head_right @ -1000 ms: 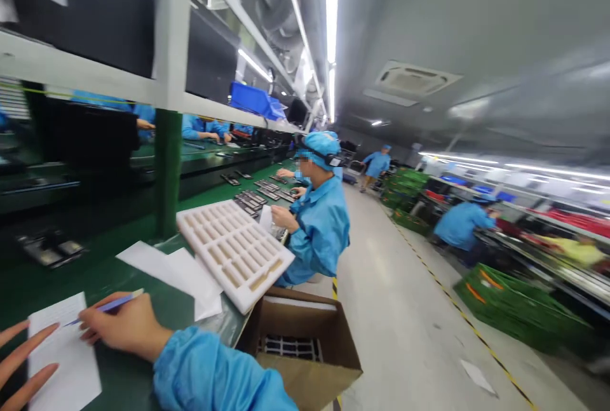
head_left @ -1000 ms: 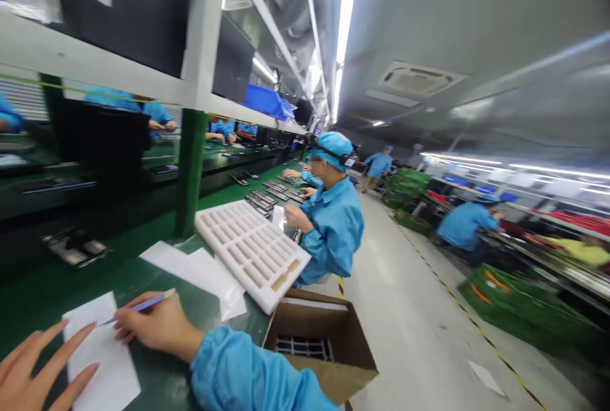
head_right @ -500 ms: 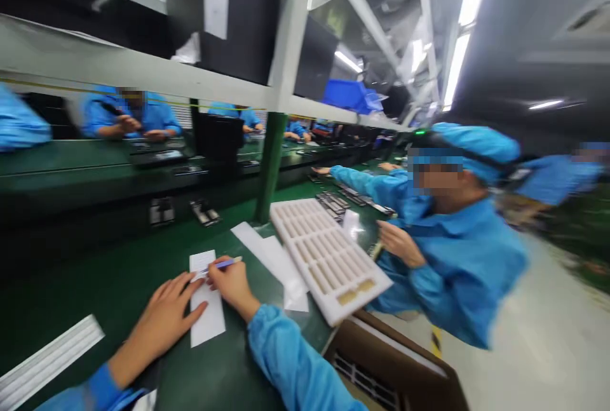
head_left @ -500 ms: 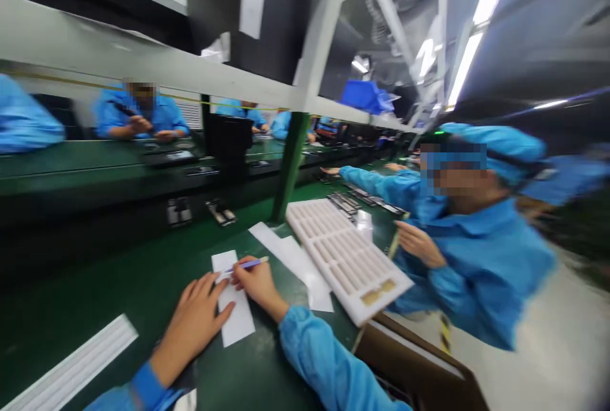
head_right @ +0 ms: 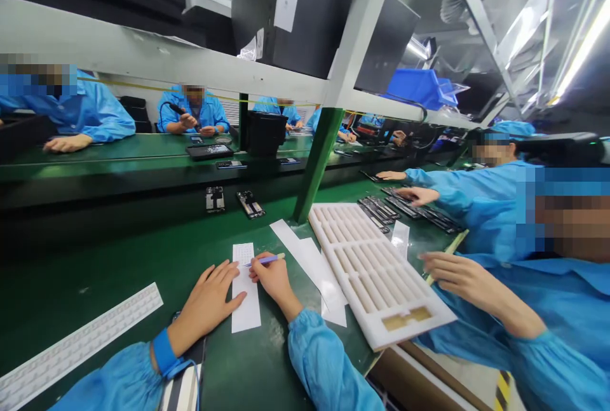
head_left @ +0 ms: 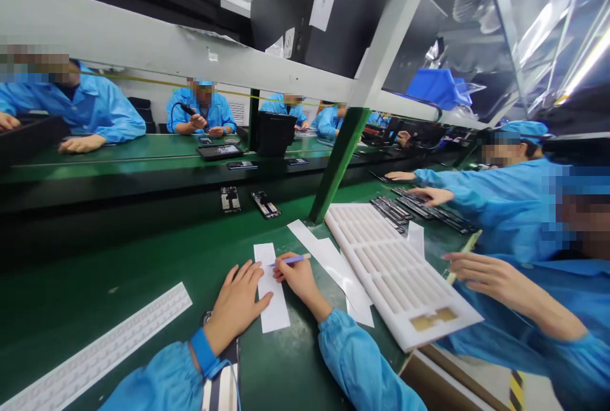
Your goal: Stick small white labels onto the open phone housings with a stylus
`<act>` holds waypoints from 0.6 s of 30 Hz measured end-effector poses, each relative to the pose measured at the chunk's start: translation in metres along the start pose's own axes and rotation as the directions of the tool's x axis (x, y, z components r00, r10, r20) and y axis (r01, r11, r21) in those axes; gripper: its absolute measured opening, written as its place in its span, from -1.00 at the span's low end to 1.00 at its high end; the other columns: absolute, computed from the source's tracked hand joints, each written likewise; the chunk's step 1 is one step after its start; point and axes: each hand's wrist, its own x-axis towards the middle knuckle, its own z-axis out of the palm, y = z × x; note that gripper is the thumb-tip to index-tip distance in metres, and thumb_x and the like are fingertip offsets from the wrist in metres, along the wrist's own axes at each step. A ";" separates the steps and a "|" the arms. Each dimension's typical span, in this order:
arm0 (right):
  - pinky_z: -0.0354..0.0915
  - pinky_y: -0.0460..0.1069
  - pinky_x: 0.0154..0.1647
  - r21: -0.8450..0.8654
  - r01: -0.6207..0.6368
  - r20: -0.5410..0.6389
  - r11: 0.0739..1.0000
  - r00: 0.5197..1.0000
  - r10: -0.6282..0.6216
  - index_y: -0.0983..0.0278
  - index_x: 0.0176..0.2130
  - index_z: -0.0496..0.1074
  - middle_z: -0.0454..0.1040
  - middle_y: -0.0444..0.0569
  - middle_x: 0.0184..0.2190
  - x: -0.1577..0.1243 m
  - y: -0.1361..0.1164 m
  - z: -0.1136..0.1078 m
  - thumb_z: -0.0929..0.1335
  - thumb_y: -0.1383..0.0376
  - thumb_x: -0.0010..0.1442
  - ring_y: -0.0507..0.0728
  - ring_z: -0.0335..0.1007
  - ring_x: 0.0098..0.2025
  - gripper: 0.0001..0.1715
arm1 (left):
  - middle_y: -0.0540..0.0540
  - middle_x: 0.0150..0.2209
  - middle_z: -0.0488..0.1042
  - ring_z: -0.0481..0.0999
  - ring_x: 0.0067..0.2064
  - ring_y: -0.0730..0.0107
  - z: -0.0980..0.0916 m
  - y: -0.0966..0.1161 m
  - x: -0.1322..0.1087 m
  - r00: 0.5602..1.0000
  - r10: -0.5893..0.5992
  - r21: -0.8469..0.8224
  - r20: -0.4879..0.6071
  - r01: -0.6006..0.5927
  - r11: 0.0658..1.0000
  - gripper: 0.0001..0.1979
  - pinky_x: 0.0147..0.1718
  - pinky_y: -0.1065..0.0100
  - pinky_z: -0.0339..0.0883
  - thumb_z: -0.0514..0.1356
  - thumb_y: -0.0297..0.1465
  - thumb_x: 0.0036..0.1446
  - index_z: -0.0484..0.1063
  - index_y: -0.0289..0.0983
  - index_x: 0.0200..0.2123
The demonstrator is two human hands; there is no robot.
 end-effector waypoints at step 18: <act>0.45 -0.05 -0.50 0.010 -0.048 0.095 0.999 0.994 0.047 0.31 -0.43 0.47 0.53 -0.10 -0.58 0.001 -0.005 -0.008 0.45 0.18 0.01 0.08 0.49 -0.57 -0.77 | -0.12 0.24 0.31 0.17 0.30 0.08 -0.001 0.000 0.000 1.000 0.005 0.011 0.003 -0.005 1.000 -0.56 0.28 0.02 -0.07 0.11 -0.14 0.23 0.35 -0.21 0.10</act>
